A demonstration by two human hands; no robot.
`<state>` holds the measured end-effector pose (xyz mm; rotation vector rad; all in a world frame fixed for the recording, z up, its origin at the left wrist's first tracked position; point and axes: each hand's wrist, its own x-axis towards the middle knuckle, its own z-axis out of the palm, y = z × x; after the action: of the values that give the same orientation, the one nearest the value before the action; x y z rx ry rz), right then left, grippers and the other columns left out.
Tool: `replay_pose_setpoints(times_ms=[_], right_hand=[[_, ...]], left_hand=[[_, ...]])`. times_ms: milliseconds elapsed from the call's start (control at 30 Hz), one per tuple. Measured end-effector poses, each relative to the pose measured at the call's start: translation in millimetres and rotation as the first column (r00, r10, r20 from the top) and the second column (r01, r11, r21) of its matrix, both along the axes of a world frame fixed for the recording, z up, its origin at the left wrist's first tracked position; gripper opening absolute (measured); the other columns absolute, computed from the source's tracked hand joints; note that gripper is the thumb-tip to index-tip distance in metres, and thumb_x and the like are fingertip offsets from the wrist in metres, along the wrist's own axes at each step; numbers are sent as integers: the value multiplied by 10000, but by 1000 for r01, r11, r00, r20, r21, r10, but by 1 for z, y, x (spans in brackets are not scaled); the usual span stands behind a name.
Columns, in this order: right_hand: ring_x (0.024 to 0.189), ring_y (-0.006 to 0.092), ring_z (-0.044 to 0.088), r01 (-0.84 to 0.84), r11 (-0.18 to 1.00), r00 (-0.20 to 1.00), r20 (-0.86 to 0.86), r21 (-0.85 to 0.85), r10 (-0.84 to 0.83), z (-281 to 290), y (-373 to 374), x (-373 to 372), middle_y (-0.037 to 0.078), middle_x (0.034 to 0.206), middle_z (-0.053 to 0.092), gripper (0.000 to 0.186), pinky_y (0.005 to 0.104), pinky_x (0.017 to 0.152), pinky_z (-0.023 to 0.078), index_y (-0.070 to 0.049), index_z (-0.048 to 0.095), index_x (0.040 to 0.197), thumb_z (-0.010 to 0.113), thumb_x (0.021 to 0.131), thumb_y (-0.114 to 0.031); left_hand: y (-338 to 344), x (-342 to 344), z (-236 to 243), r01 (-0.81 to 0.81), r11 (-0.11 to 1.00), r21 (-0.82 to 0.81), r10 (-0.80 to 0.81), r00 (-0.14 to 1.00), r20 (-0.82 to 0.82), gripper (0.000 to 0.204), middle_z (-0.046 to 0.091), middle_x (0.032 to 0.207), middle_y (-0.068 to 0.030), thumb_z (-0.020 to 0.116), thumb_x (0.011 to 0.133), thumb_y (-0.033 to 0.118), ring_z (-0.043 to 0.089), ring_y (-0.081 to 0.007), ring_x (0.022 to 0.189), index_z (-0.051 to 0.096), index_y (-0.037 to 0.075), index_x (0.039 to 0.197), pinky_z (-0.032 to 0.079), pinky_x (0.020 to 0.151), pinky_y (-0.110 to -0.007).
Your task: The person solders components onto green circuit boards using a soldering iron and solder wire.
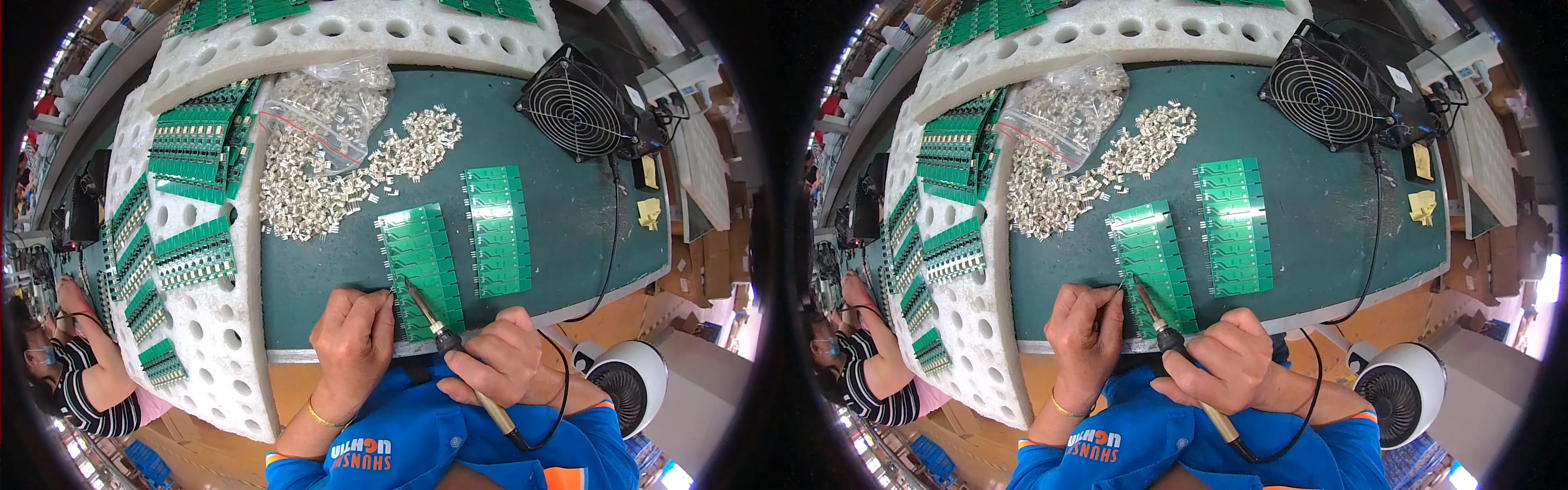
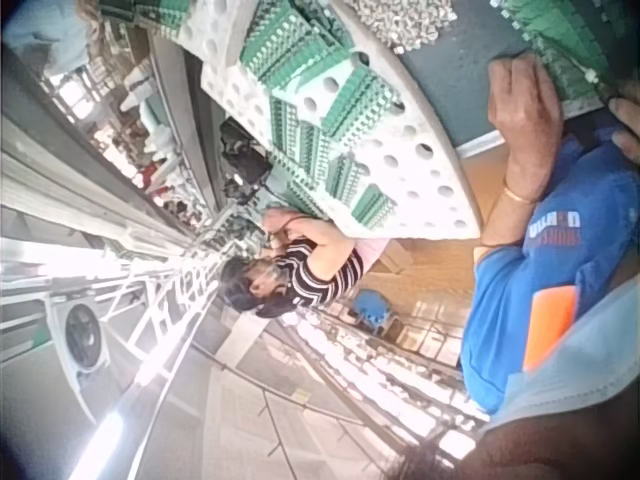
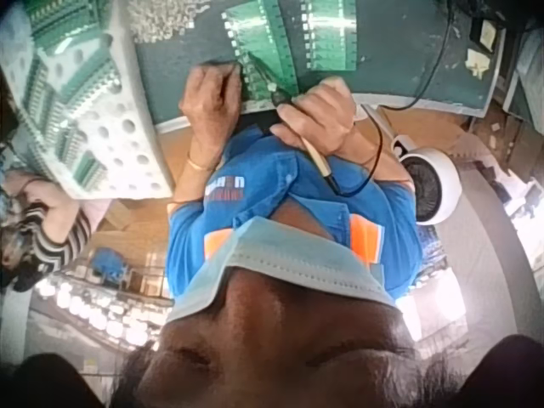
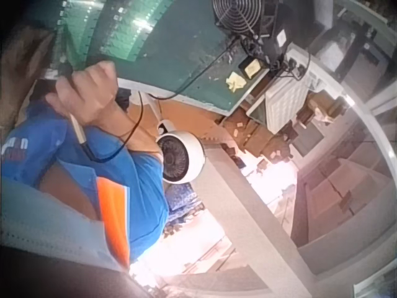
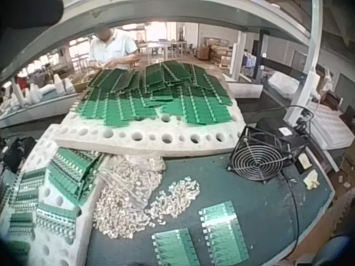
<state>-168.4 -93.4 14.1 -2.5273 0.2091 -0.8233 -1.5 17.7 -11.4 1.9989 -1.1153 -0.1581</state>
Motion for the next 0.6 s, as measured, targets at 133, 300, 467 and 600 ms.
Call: replay_pose_setpoints(times_ms=[133, 300, 467, 600], right_hand=[[579, 171, 519, -6, 998, 1000, 1, 68, 6, -1, -4, -1, -15, 680, 547, 297, 324, 593, 360, -114, 667, 964, 815, 795, -308], [590, 176, 530, -5, 992, 1000, 11, 126, 4, -3, -8, 1, -15, 693, 558, 301, 332, 597, 369, -107, 681, 959, 830, 767, -284], [600, 178, 542, -10, 986, 1000, 25, 169, 6, -4, -10, 3, -15, 705, 567, 314, 338, 600, 378, -105, 686, 960, 850, 730, -242], [600, 174, 545, -21, 985, 1000, 18, 170, 18, -3, -10, 4, -16, 702, 567, 318, 335, 602, 381, -107, 686, 956, 851, 702, -203]], left_hand=[[1, 1, 1, -10, 1000, 2, 10, 1000, -5, 115, 589, 739, -97, 772, 778, -23, 611, -243, 599, 718, 24, 868, 485, 528, -349], [2, 2, 1, -28, 1000, 6, 28, 999, -32, 119, 592, 743, -99, 774, 777, -27, 615, -246, 611, 719, 26, 868, 491, 541, -347], [2, 2, 0, -30, 1000, -2, 30, 998, -51, 123, 599, 755, -103, 774, 781, -32, 623, -248, 630, 719, 26, 874, 497, 552, -346], [1, 3, 0, -19, 1000, -6, 19, 999, -38, 126, 598, 757, -103, 774, 780, -32, 623, -250, 633, 717, 26, 877, 497, 552, -347]])
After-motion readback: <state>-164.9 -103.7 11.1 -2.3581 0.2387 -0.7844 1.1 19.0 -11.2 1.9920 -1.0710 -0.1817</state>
